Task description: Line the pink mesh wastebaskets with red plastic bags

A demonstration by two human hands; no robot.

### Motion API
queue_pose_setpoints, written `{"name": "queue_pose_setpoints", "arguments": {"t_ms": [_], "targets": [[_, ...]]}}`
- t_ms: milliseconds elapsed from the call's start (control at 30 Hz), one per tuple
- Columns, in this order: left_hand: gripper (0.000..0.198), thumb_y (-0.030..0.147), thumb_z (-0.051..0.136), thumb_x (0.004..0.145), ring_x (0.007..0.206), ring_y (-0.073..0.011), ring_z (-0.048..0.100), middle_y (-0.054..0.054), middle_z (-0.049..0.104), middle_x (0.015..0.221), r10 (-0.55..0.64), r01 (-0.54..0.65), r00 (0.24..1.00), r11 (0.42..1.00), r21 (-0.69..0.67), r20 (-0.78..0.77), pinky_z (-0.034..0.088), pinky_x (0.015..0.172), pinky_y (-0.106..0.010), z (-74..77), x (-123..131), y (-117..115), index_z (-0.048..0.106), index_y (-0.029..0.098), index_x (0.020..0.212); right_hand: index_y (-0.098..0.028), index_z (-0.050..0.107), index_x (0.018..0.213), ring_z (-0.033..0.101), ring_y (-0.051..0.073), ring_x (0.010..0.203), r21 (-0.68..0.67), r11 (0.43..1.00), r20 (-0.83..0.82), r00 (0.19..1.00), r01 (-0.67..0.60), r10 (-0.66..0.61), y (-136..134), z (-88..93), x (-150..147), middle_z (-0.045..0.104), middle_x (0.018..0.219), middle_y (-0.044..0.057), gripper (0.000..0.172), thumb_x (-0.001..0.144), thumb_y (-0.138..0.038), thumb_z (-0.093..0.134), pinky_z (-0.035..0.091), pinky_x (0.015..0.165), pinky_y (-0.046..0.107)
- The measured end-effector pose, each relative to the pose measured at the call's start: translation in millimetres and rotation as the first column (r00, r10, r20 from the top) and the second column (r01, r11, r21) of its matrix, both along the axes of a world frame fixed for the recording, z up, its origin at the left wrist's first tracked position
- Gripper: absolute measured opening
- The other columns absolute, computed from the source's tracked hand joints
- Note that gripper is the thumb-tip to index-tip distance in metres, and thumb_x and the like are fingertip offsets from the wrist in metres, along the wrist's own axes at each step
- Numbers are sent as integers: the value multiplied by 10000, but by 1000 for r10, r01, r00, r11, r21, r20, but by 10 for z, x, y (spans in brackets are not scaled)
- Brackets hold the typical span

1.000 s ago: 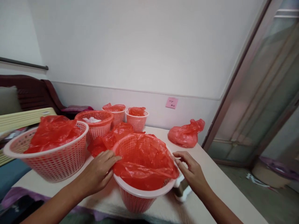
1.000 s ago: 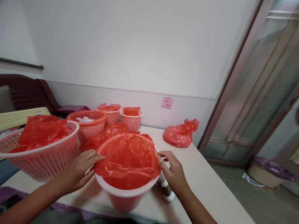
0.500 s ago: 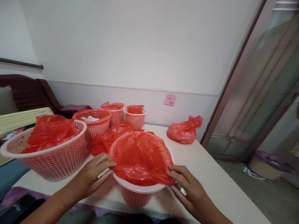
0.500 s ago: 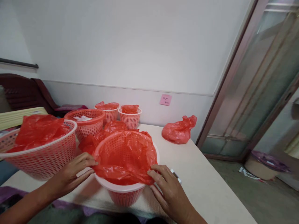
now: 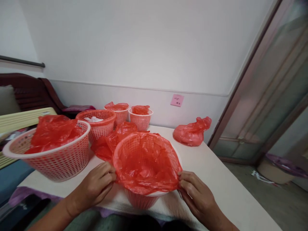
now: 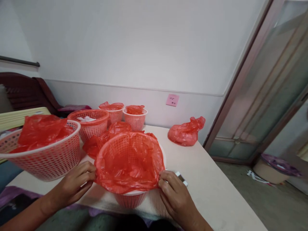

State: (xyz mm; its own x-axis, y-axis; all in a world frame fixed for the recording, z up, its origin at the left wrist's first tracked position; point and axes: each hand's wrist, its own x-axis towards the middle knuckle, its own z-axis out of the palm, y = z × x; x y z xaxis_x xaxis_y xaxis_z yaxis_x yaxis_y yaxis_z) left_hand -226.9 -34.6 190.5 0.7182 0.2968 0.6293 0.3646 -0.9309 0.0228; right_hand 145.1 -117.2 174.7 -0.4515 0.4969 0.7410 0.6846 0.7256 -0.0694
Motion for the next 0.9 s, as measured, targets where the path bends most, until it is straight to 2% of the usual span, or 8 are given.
{"name": "queue_pose_setpoints", "arguments": {"t_ms": [300,400,500,633,767,900], "targets": [[252,-16,491,817,778,-147,505,-35,525,859,20,-24,996,999,38,89,442,660,-278,-179,76,-10,572,184,946,-113,567,1082,508,254,1178,44,998,73,997,38,-41,-28,-42,41,525,1173,160,280,853,32,500,529,971,415],[261,-13,485,826,813,-151,505,-36,514,899,22,-22,995,1000,-6,100,450,687,-287,-202,82,-27,559,197,964,-115,569,1116,492,261,1204,57,998,106,993,39,-45,-35,-55,58,496,1212,162,296,858,17,511,524,983,420],[281,-35,452,831,871,-161,499,-56,504,958,68,-63,995,996,-71,77,449,731,-304,-165,100,-91,545,187,976,-134,566,1116,492,257,1203,18,998,91,994,57,-59,-44,-53,61,489,1221,161,295,868,10,496,533,960,416],[242,27,525,832,929,-197,484,-78,509,1016,151,-149,988,986,-77,25,442,780,-362,-57,174,-224,543,181,1018,-144,552,1098,495,263,1191,-47,996,46,996,78,-76,-58,-32,20,499,1213,171,255,875,-25,525,531,945,429],[191,116,606,831,903,-202,484,-75,525,991,150,-150,988,989,-5,42,441,763,-370,17,306,-308,538,174,1000,-154,549,1092,501,263,1166,-18,996,27,996,89,-88,-53,-14,-27,512,1192,167,252,870,-33,539,529,931,435],[106,147,590,852,832,-183,486,-49,536,915,134,-134,991,991,-28,23,428,698,-341,55,434,-309,518,182,921,-161,553,1053,523,257,1123,-33,996,11,996,87,-87,-32,-12,-32,522,1167,159,241,866,-15,514,531,904,434]]}}
